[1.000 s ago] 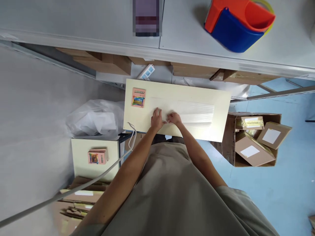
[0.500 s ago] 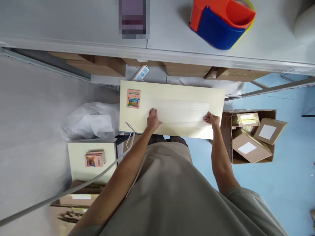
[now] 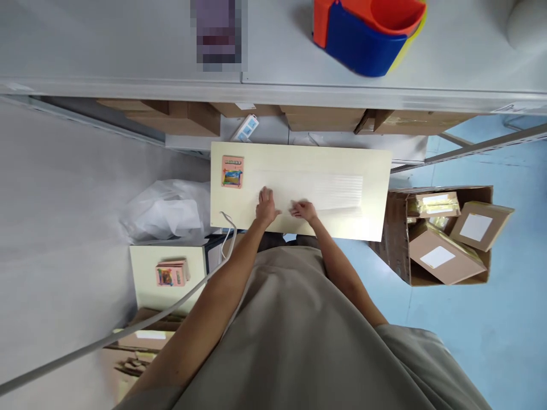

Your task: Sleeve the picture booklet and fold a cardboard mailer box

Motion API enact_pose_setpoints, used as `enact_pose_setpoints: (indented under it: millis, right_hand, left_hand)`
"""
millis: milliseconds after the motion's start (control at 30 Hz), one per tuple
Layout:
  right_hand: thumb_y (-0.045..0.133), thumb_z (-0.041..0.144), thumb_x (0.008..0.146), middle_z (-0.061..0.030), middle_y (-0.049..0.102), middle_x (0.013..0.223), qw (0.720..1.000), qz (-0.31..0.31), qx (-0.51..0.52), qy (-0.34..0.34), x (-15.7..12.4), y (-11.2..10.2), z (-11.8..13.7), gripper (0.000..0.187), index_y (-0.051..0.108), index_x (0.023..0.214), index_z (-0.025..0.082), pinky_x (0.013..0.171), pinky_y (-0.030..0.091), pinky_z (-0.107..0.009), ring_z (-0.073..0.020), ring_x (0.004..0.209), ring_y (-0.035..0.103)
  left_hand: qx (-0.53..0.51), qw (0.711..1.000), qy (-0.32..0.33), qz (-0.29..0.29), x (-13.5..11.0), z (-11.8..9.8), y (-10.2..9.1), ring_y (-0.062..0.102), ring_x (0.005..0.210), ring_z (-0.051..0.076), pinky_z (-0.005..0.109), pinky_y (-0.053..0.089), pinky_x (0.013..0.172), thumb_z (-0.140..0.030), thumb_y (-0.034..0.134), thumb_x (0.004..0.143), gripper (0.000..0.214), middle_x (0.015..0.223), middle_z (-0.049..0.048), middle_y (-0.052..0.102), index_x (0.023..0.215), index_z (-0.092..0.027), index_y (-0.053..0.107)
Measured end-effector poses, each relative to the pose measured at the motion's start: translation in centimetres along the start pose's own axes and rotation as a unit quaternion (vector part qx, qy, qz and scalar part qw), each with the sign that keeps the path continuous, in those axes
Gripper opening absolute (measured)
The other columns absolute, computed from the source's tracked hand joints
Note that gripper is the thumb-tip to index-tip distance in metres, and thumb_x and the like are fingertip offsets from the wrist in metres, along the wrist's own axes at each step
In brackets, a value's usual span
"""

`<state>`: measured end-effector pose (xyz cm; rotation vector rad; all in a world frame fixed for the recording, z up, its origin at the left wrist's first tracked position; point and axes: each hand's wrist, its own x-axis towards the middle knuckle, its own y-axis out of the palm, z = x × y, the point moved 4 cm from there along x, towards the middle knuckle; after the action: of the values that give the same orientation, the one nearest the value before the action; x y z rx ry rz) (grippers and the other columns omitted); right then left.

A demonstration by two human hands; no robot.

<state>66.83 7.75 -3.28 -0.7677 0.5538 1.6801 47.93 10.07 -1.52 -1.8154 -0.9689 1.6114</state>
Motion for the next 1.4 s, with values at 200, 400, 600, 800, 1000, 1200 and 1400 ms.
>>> enact_pose_setpoints:
  millis: [200, 400, 600, 800, 1000, 1200, 1400]
  right_hand:
    - [0.070, 0.059, 0.103, -0.0141, 0.085, 0.087, 0.979, -0.149, 0.114, 0.079, -5.7, -15.3, -6.0, 0.046, 0.073, 0.085, 0.017, 0.076, 0.070, -0.029, -0.0211, 0.082, 0.084]
    - [0.079, 0.050, 0.098, -0.0157, 0.084, 0.081, 0.940, -0.283, 0.150, 0.113, -8.0, -19.2, -7.5, 0.040, 0.074, 0.080, 0.015, 0.068, 0.070, -0.026, -0.0218, 0.074, 0.084]
    - [0.068, 0.059, 0.103, -0.0164, 0.086, 0.099, 0.968, -0.235, 0.090, 0.021, -4.4, -9.0, -1.0, 0.044, 0.074, 0.092, 0.017, 0.079, 0.069, -0.029, -0.0214, 0.085, 0.085]
    - [0.063, 0.053, 0.105, -0.0096, 0.085, 0.112, 0.994, -0.076, -0.034, -0.075, 2.3, 6.5, 6.4, 0.036, 0.077, 0.107, 0.020, 0.097, 0.066, -0.035, -0.0225, 0.104, 0.082]
    - [0.056, 0.036, 0.109, -0.0081, 0.073, 0.146, 0.973, -0.041, -0.159, -0.164, 7.0, 16.2, 10.9, 0.036, 0.073, 0.137, 0.023, 0.112, 0.059, -0.039, -0.0256, 0.127, 0.074]
    - [0.048, 0.022, 0.108, -0.0085, 0.047, 0.173, 0.936, -0.019, -0.314, -0.159, 7.3, 21.4, 11.2, 0.049, 0.061, 0.154, 0.019, 0.122, 0.052, -0.048, -0.0318, 0.151, 0.054]
    - [0.047, 0.023, 0.107, -0.0074, 0.029, 0.182, 0.890, -0.022, -0.435, -0.138, 5.9, 23.1, 10.8, 0.062, 0.042, 0.169, 0.017, 0.117, 0.056, -0.056, -0.0367, 0.152, 0.043]
  left_hand:
    - [-0.001, 1.000, 0.016, -0.009, -0.1, 0.3, -0.1, 0.015, 0.170, 0.043, 0.063, 0.047, 0.122, -0.046, 0.088, 0.087, 0.111, 0.183, 0.0250, 0.011, 0.174, -0.020, 0.024]
    - [-0.019, 0.999, 0.029, -0.018, 0.2, 0.6, 0.1, 0.018, 0.168, 0.047, 0.066, 0.042, 0.123, -0.047, 0.089, 0.086, 0.110, 0.182, 0.0272, 0.014, 0.173, -0.018, 0.027]
    - [-0.059, 0.996, 0.064, -0.027, 0.0, 1.5, 0.4, 0.021, 0.166, 0.049, 0.065, 0.041, 0.124, -0.045, 0.089, 0.085, 0.110, 0.183, 0.0250, 0.015, 0.173, -0.018, 0.028]
    - [-0.139, 0.976, 0.169, -0.012, 0.7, 4.1, -0.8, 0.032, 0.164, 0.040, 0.054, 0.037, 0.132, -0.022, 0.078, 0.089, 0.081, 0.176, 0.0231, 0.035, 0.163, -0.012, 0.046]
    - [-0.191, 0.971, 0.087, -0.115, 2.5, 13.7, -5.3, 0.054, 0.149, 0.034, 0.050, 0.041, 0.129, -0.015, 0.054, 0.099, 0.061, 0.154, 0.0188, 0.062, 0.160, -0.013, 0.050]
    - [-0.247, 0.957, -0.055, -0.143, 4.8, 21.5, -8.4, 0.071, 0.127, 0.030, 0.040, 0.052, 0.114, -0.017, 0.055, 0.100, 0.046, 0.139, 0.0154, 0.074, 0.146, -0.014, 0.058]
    - [-0.311, 0.933, -0.131, -0.123, 6.4, 21.2, -8.4, 0.075, 0.123, 0.028, 0.035, 0.054, 0.106, -0.029, 0.060, 0.104, 0.036, 0.126, 0.0140, 0.080, 0.138, -0.017, 0.062]
